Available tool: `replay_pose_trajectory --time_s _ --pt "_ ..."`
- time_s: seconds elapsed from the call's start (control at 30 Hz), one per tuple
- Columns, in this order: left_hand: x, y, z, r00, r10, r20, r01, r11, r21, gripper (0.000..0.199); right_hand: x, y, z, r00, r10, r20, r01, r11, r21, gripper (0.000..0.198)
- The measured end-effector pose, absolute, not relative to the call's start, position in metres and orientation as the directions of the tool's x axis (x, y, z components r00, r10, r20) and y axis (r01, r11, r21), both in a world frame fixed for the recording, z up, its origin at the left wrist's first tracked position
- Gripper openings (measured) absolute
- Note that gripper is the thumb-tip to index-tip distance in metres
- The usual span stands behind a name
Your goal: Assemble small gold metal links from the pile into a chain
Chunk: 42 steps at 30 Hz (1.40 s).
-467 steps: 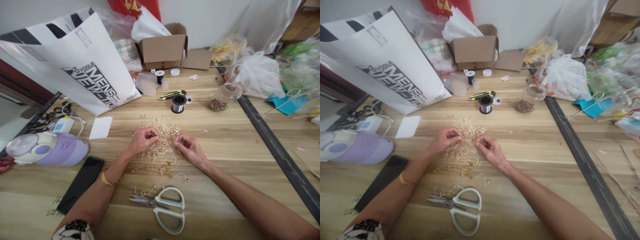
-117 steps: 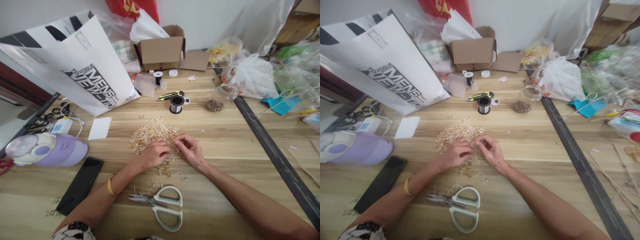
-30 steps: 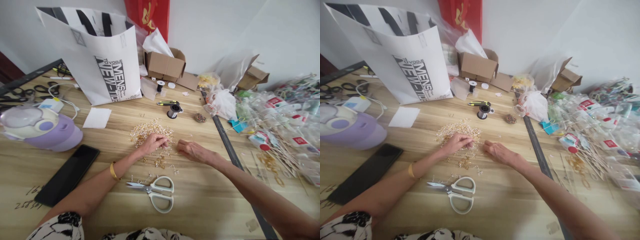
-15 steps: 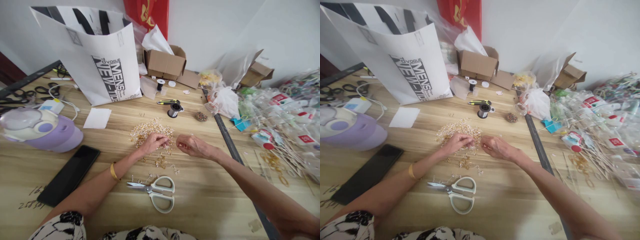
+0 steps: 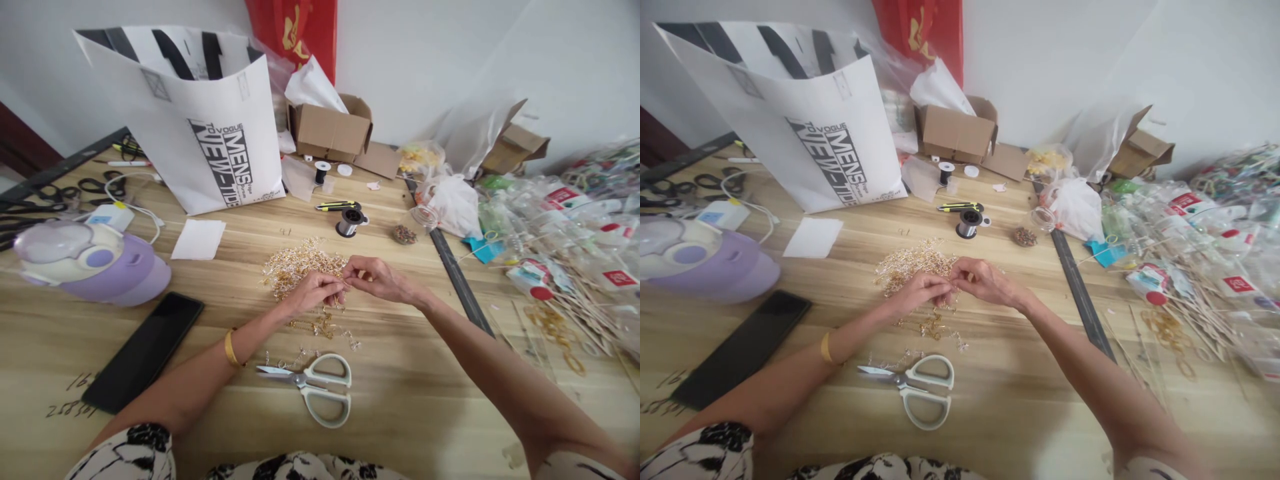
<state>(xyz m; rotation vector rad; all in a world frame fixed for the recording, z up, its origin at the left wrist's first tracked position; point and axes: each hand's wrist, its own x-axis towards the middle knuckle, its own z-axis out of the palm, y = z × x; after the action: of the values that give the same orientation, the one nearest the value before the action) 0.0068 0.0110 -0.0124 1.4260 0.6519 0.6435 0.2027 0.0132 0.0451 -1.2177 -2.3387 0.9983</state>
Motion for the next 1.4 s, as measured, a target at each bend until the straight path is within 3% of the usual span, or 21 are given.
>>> replay_pose_trajectory --time_s 0.3,0.57,0.93,1.03,1.23,1.4 --pt "0.002 0.013 -0.007 0.719 0.687 -0.107 0.011 0.143 0.990 0.031 0.217 0.016 0.036 -0.560 0.829 0.002 0.602 0.408 -0.687 0.012" --pt "0.000 0.016 -0.005 0.741 0.660 -0.121 -0.019 0.200 0.980 0.030 0.249 0.040 0.019 -0.560 0.823 0.097 0.757 0.555 -0.345 0.011" --pt "-0.007 0.019 0.002 0.714 0.691 -0.117 0.068 0.099 0.993 0.034 0.278 0.057 0.000 -0.375 0.915 0.150 0.903 0.397 -0.164 0.015" --pt "-0.007 0.020 0.001 0.711 0.694 -0.118 0.075 0.091 0.993 0.035 0.268 0.051 0.006 -0.351 0.919 0.181 0.894 0.386 -0.228 0.015" --pt "-0.005 0.021 -0.003 0.680 0.723 -0.122 0.088 0.085 0.992 0.032 0.219 0.020 0.023 -0.445 0.868 0.220 0.621 0.476 -0.623 0.013" --pt "-0.004 0.022 -0.003 0.665 0.740 -0.103 0.037 0.105 0.994 0.029 0.190 0.001 0.027 -0.519 0.838 0.172 0.507 0.463 -0.727 0.016"
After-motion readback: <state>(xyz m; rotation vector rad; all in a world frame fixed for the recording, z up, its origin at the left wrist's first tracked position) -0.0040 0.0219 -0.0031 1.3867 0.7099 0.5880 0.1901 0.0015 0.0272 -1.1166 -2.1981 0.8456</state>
